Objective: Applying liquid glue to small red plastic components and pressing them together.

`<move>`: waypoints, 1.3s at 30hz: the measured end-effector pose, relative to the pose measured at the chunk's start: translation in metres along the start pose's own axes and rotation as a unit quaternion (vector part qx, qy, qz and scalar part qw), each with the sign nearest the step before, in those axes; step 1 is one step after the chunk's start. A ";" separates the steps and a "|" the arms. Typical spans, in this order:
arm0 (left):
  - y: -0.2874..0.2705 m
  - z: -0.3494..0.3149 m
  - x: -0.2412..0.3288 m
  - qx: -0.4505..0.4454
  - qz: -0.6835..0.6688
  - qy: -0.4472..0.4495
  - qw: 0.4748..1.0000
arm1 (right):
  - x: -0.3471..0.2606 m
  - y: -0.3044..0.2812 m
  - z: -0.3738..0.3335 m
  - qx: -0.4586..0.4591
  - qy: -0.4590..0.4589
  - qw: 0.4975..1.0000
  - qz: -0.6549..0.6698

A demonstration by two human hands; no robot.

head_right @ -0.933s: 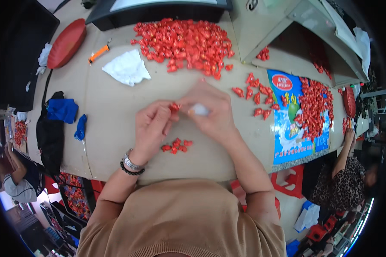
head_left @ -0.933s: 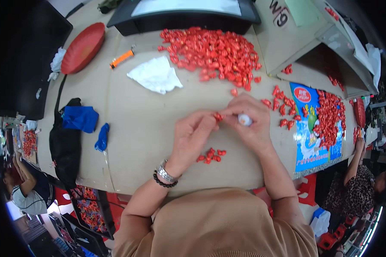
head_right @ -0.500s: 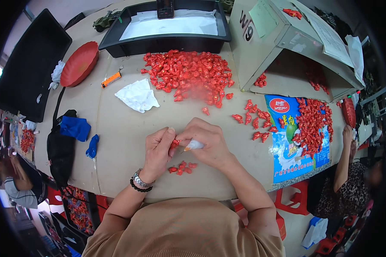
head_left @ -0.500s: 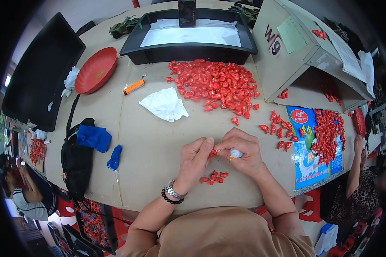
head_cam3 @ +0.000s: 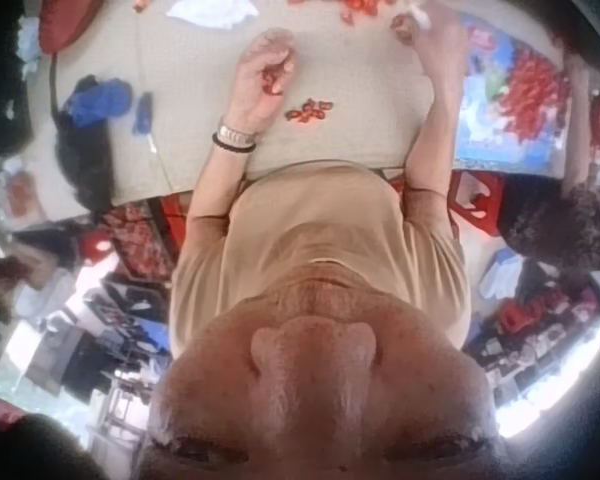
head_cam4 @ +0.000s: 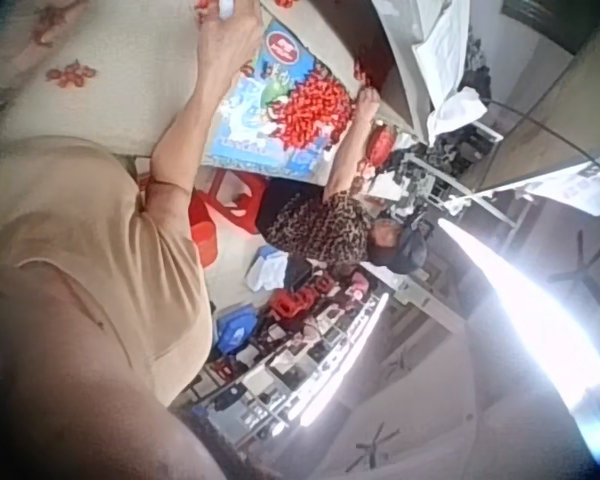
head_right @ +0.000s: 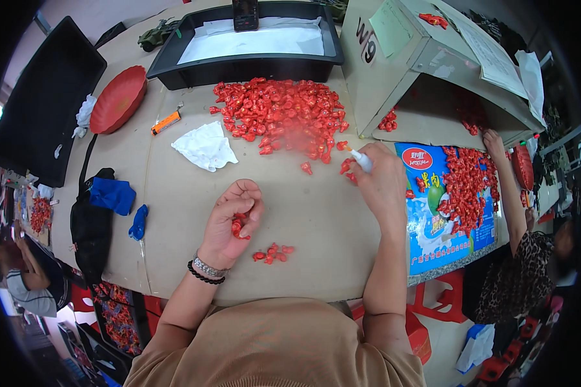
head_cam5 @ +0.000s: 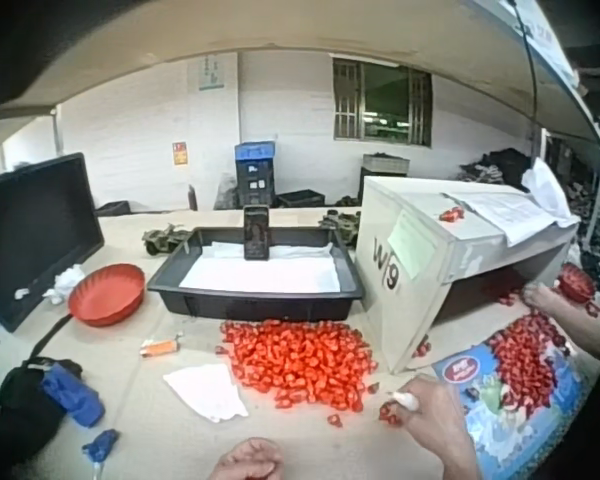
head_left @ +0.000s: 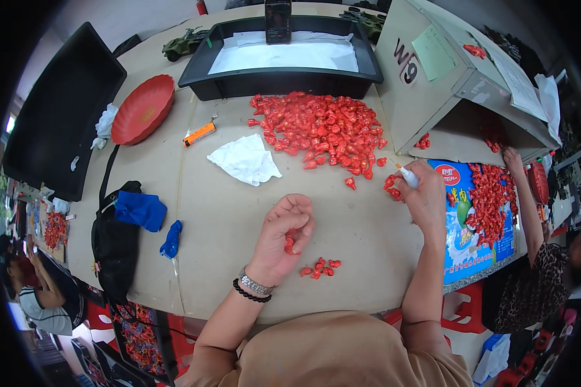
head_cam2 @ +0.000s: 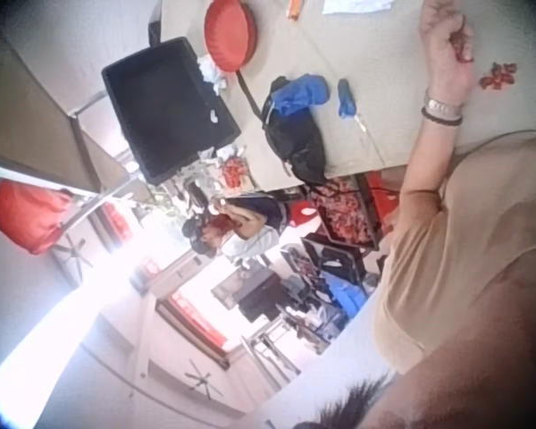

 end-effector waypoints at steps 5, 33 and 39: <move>-0.002 0.003 -0.003 0.001 -0.055 -0.008 0.998 | 0.029 -0.004 0.002 -0.020 0.059 0.982 -0.177; 0.006 -0.001 -0.007 -0.047 -0.064 -0.045 0.996 | -0.037 0.078 -0.035 -0.196 0.083 0.831 0.515; 0.003 0.000 -0.008 -0.043 -0.085 -0.026 0.995 | -0.035 0.070 -0.030 -0.153 0.017 0.838 0.523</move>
Point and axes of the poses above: each hand's wrist, its own z-axis towards the middle knuckle, its own y-axis out of the palm, x = y × z, the point moved 9 cm from there along z, towards the middle knuckle, and after that the axes turned 2 degrees about z, right-handed, at the moved point
